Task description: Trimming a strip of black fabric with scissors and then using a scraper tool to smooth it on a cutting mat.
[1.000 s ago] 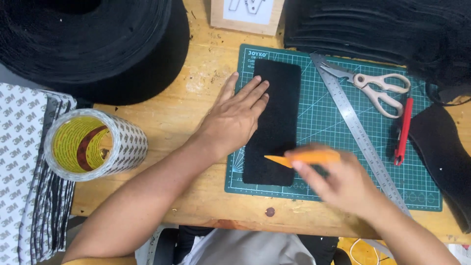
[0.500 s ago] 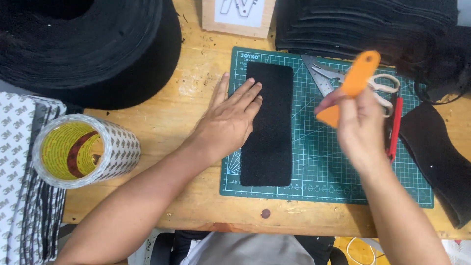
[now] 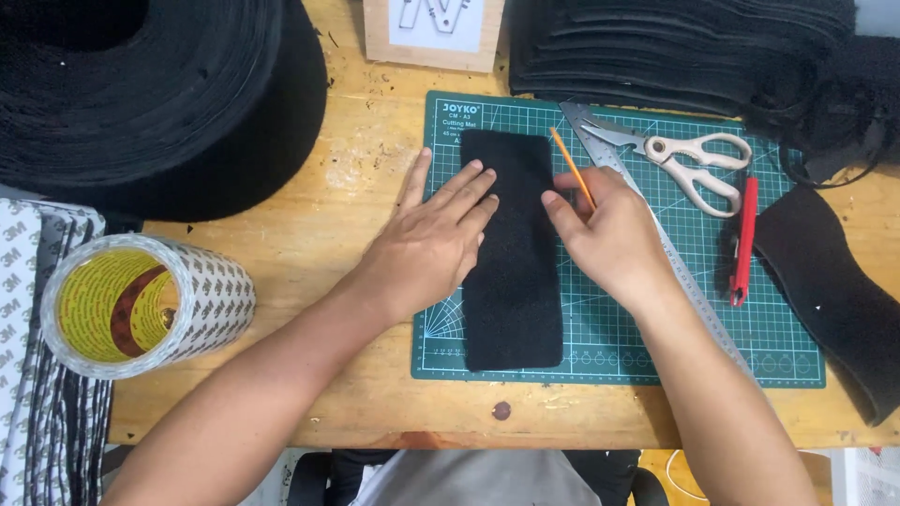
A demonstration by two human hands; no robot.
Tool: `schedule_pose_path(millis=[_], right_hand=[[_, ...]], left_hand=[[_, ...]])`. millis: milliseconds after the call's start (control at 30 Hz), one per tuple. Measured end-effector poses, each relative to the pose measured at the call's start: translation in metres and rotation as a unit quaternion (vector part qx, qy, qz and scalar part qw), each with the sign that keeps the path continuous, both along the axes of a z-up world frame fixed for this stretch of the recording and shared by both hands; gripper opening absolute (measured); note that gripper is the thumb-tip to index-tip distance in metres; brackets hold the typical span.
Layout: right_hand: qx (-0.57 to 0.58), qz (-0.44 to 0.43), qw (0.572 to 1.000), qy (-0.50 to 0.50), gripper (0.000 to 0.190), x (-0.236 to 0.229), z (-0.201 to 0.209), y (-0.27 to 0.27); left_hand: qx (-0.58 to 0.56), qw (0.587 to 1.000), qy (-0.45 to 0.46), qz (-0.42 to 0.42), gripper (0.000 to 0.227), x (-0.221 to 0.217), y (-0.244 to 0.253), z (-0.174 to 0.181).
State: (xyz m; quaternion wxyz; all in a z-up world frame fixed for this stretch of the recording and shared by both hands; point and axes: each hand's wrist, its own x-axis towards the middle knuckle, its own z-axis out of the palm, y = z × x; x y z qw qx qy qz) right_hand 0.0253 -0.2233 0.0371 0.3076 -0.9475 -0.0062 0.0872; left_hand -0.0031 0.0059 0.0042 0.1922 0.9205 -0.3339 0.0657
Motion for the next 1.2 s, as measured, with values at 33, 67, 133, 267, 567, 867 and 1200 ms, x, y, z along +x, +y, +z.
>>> schedule_pose_path(millis=[33, 67, 133, 267, 567, 867, 1200], right_hand=[[0.000, 0.000, 1.000, 0.001, 0.032, -0.001, -0.002, 0.000], [0.056, -0.005, 0.998, -0.020, 0.021, -0.001, -0.004, 0.000], [0.112, -0.010, 0.993, -0.040, 0.011, -0.004, -0.004, 0.000], [0.238, -0.051, 0.970, -0.023, 0.007, -0.009, -0.006, -0.002], [0.341, -0.048, 0.938, 0.038, 0.009, -0.020, 0.006, -0.009], [0.363, -0.033, 0.931, 0.032, 0.019, -0.019, -0.001, -0.012], [0.393, -0.030, 0.919, -0.023, 0.020, -0.018, -0.019, -0.013]], left_hand=[[0.000, 1.000, 0.001, 0.000, 0.041, 0.000, 0.000, 0.001], [0.001, 1.000, -0.003, -0.010, 0.040, -0.001, 0.000, 0.002], [0.001, 1.000, -0.007, -0.020, 0.039, -0.002, -0.002, 0.006], [-0.079, 0.996, -0.011, 0.035, 0.054, -0.002, 0.000, 0.014], [-0.371, 0.893, 0.174, 0.186, 0.059, 0.001, 0.002, 0.013], [-0.536, 0.800, 0.232, 0.136, 0.066, 0.007, 0.004, 0.002], [-0.567, 0.795, 0.193, 0.094, 0.033, 0.012, 0.009, -0.005]])
